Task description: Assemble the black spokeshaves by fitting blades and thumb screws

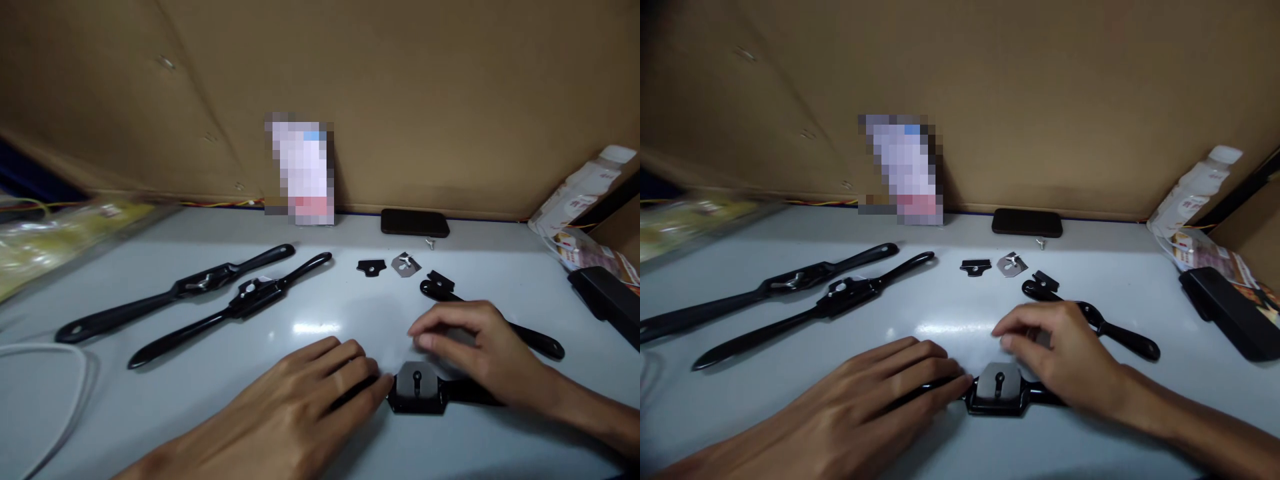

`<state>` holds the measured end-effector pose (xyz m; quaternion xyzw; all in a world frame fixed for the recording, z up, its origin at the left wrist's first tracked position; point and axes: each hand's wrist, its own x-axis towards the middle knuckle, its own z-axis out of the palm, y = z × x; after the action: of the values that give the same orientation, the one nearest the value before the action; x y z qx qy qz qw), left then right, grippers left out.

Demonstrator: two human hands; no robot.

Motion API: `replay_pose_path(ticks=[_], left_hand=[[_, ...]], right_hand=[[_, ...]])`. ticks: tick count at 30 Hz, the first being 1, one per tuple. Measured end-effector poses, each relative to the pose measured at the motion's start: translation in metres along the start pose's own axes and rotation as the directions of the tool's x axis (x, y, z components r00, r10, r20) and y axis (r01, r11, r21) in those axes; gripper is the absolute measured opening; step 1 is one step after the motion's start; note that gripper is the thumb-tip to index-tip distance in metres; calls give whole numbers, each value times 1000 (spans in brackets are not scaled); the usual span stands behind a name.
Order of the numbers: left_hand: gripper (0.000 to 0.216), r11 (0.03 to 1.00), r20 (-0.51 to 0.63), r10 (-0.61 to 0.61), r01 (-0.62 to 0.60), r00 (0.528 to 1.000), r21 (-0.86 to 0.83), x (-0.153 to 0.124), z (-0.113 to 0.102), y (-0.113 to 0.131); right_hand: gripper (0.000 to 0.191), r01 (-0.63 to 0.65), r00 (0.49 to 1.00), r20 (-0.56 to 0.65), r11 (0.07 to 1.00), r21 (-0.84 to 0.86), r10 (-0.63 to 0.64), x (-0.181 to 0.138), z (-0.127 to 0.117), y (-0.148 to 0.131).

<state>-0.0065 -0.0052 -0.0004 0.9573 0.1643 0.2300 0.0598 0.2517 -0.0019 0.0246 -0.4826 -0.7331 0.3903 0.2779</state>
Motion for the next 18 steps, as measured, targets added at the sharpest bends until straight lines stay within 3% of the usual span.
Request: replay_pose_path(ticks=[4,6,13,18], left_hand=[[44,1000,23,-21,21,1000,4,-4,0,0],[44,1000,35,-17,17,999,11,-4,0,0],[47,999,47,-54,53,997,8,-2,-2,1],[51,999,61,-33,32,998,17,-3,1,0]], right_hand=[[16,7,949,-303,970,-245,-84,11,-33,11],[14,-37,928,-356,928,-370,-105,18,-47,24],[14,-81,978,-206,856,-511,-30,29,-46,57],[14,-140,982,-159,956,-259,101,31,-45,56]])
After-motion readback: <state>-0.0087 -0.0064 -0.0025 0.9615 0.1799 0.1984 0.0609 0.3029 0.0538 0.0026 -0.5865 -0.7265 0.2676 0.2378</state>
